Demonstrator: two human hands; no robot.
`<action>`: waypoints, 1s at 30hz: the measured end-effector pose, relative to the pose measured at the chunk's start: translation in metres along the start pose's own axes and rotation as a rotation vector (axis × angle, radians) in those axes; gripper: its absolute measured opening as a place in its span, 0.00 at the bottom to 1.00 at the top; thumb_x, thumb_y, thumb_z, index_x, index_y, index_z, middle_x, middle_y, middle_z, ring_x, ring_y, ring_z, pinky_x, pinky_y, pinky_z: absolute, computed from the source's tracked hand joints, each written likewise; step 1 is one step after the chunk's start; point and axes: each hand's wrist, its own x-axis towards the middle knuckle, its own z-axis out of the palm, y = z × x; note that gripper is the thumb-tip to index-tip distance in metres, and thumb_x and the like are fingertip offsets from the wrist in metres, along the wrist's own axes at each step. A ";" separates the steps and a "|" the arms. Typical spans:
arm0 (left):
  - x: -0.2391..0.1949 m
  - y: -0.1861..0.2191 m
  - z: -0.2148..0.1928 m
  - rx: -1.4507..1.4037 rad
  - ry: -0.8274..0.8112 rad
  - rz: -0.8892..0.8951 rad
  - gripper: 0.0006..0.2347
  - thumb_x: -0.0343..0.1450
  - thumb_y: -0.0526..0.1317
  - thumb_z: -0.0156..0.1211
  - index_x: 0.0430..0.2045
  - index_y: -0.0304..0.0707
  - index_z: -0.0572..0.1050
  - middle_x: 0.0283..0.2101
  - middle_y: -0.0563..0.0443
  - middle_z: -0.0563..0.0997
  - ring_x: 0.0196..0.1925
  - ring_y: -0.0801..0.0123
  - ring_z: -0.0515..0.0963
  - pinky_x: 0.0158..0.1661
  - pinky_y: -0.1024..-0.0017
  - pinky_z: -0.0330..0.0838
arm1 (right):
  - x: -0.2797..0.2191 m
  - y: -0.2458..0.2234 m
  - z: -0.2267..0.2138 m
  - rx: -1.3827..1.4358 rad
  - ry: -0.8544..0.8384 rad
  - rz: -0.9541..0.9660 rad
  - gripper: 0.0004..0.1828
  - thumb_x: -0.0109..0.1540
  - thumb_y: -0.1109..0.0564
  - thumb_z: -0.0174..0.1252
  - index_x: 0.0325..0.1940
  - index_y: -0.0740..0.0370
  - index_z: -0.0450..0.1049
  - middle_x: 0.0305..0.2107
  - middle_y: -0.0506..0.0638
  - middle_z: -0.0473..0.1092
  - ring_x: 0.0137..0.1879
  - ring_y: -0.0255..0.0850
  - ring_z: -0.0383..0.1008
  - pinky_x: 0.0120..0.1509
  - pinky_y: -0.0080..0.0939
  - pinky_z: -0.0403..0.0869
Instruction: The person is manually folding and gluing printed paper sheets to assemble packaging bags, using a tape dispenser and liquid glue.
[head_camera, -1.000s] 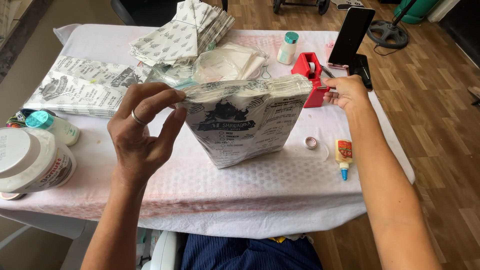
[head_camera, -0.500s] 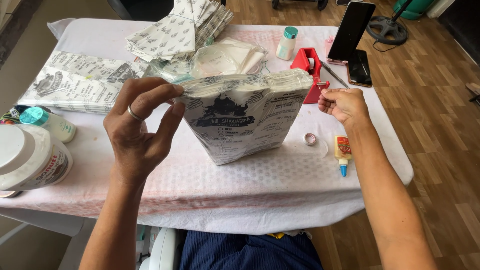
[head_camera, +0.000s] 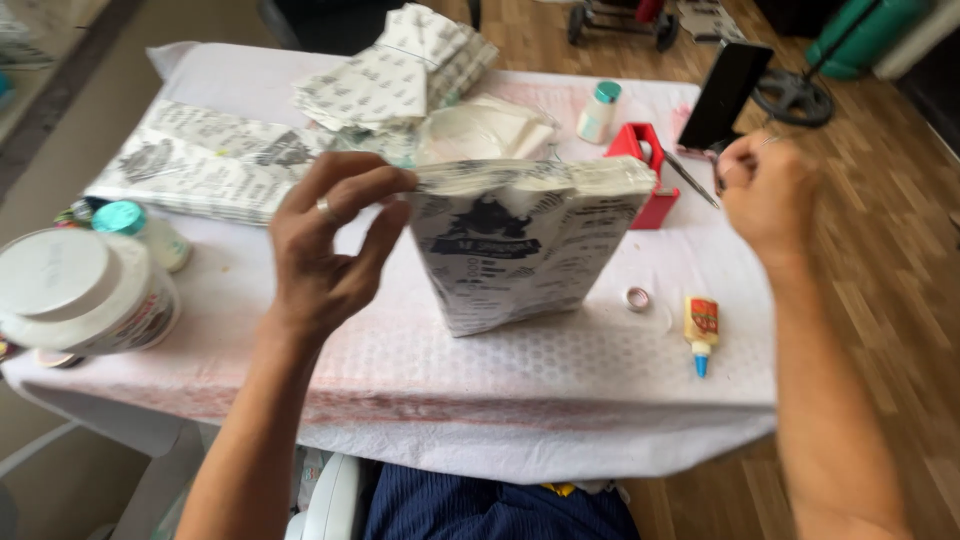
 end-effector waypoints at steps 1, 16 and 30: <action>0.000 0.000 -0.001 -0.009 -0.005 -0.005 0.06 0.78 0.27 0.57 0.46 0.31 0.78 0.44 0.40 0.76 0.44 0.56 0.78 0.41 0.66 0.72 | 0.018 -0.039 -0.043 0.021 0.041 -0.273 0.07 0.65 0.69 0.60 0.46 0.63 0.78 0.37 0.57 0.73 0.42 0.57 0.72 0.50 0.56 0.70; -0.001 -0.008 -0.006 -0.341 -0.035 -0.286 0.15 0.70 0.32 0.47 0.47 0.36 0.78 0.48 0.49 0.75 0.47 0.64 0.78 0.49 0.66 0.76 | 0.078 -0.366 -0.175 -0.583 -0.403 -1.267 0.15 0.66 0.62 0.52 0.27 0.48 0.75 0.27 0.40 0.70 0.38 0.42 0.68 0.40 0.44 0.74; 0.000 -0.004 0.011 -0.253 0.132 -0.157 0.08 0.71 0.36 0.67 0.40 0.34 0.78 0.41 0.50 0.79 0.40 0.69 0.79 0.46 0.72 0.82 | 0.084 -0.370 -0.138 -0.671 -0.304 -1.283 0.12 0.66 0.55 0.54 0.29 0.42 0.75 0.27 0.38 0.71 0.41 0.40 0.71 0.39 0.42 0.73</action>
